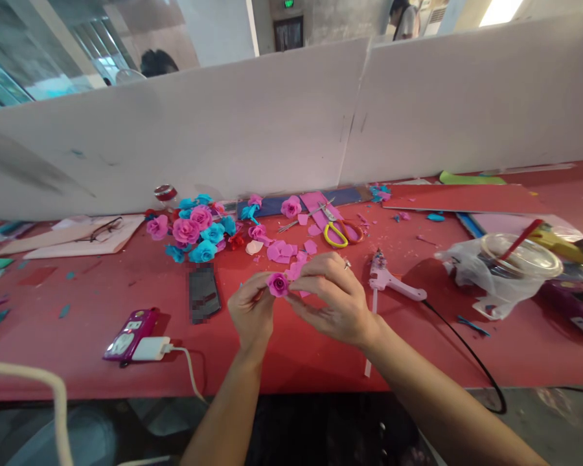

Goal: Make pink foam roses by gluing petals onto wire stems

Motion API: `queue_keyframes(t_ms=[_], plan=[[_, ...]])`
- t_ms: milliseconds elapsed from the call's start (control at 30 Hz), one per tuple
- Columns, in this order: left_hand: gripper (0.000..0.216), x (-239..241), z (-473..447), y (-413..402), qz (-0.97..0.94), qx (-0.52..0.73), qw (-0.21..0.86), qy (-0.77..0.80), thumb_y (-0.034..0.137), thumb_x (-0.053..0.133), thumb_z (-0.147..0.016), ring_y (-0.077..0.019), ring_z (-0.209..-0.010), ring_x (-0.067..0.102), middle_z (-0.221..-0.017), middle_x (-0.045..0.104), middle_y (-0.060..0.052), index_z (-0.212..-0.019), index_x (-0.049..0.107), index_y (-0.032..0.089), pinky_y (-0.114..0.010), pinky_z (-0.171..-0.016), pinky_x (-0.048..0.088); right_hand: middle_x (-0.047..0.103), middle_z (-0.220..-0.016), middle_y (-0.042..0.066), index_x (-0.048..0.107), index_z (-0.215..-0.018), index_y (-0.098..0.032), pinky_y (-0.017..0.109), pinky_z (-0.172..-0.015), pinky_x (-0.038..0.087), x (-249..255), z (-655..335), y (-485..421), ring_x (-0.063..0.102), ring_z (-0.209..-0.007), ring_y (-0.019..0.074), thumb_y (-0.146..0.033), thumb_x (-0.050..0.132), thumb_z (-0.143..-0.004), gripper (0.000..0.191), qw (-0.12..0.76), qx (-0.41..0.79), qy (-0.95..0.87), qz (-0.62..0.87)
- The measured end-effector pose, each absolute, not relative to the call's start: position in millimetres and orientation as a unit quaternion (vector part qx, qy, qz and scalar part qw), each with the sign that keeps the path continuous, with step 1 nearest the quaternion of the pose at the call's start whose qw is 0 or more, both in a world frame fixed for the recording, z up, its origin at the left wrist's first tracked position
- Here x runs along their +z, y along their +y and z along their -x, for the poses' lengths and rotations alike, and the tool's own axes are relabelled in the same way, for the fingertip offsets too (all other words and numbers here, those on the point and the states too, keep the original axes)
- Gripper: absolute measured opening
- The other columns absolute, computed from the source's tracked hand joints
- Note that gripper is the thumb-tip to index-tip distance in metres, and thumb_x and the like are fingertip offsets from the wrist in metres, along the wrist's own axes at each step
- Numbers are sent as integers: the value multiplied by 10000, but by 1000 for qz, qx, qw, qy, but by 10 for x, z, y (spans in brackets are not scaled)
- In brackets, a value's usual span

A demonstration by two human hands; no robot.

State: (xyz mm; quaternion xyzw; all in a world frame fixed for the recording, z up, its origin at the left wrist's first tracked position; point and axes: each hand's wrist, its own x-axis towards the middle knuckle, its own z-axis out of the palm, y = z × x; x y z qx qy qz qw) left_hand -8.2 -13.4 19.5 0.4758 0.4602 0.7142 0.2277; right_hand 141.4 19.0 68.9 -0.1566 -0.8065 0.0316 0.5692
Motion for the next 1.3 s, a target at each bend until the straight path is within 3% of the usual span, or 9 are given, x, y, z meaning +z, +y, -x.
queue_keyframes(t_ms=[300,533,700,767,867,933,1033,1100,1300], plan=[[73,194,155,-155,-524,673,180,489,203,677,-789,-146,-708,659,-763,730,-11,-788,749,217,-268,-672,534,642,-903,52,612,-999,-158,310,-727,524,850,-1611,257,555,-807,157,-63,623,-830,194,475,-54,-875,76],[83,208,118,-149,-541,678,182,462,193,660,-804,-154,-721,669,-778,729,-21,-795,740,212,-281,-685,539,637,-810,24,605,-910,-208,311,-617,488,803,-1523,132,561,-714,152,-141,723,-767,197,543,-80,-821,156],[150,233,102,-156,-578,673,153,436,134,627,-827,-137,-731,667,-793,738,-11,-846,741,229,-253,-682,526,651,-826,38,632,-955,-188,320,-637,483,726,-1508,81,579,-750,162,-27,684,-750,265,544,-69,-826,131],[167,244,127,-156,-597,667,142,423,126,622,-832,-137,-752,675,-814,744,-13,-869,741,236,-253,-704,532,647,-824,36,640,-963,-194,318,-637,484,757,-1544,66,575,-736,159,-36,671,-763,256,547,-28,-829,115],[162,285,168,-163,-626,648,130,415,137,619,-840,-139,-762,687,-825,747,-21,-875,743,235,-246,-701,544,642,-793,21,647,-926,-209,307,-671,488,898,-1586,49,585,-740,153,-106,623,-827,145,550,128,-803,192],[154,321,184,-172,-648,625,115,419,151,616,-848,-137,-758,692,-826,751,-28,-862,748,229,-235,-697,548,655,-782,14,656,-884,-202,292,-694,486,1035,-1595,59,593,-746,145,-188,582,-878,76,495,264,-784,267],[174,360,188,-180,-679,592,91,425,201,584,-879,-137,-750,700,-848,759,-49,-867,757,215,-225,-692,553,690,-794,11,680,-838,-188,270,-711,478,1226,-1585,113,609,-750,132,-276,541,-911,180,345,416,-791,286],[205,363,189,-178,-691,579,80,425,241,559,-898,-142,-744,706,-851,760,-64,-873,760,205,-223,-676,557,702,-773,13,686,-801,-176,265,-708,473,1309,-1568,153,613,-738,130,-285,543,-901,205,282,450,-798,284],[179,318,214,-156,-702,573,65,418,231,582,-881,-141,-721,703,-797,751,-55,-846,756,205,-219,-647,565,709,-701,0,681,-719,-172,257,-674,477,1350,-1516,200,614,-672,118,-168,557,-817,157,221,421,-821,317]])
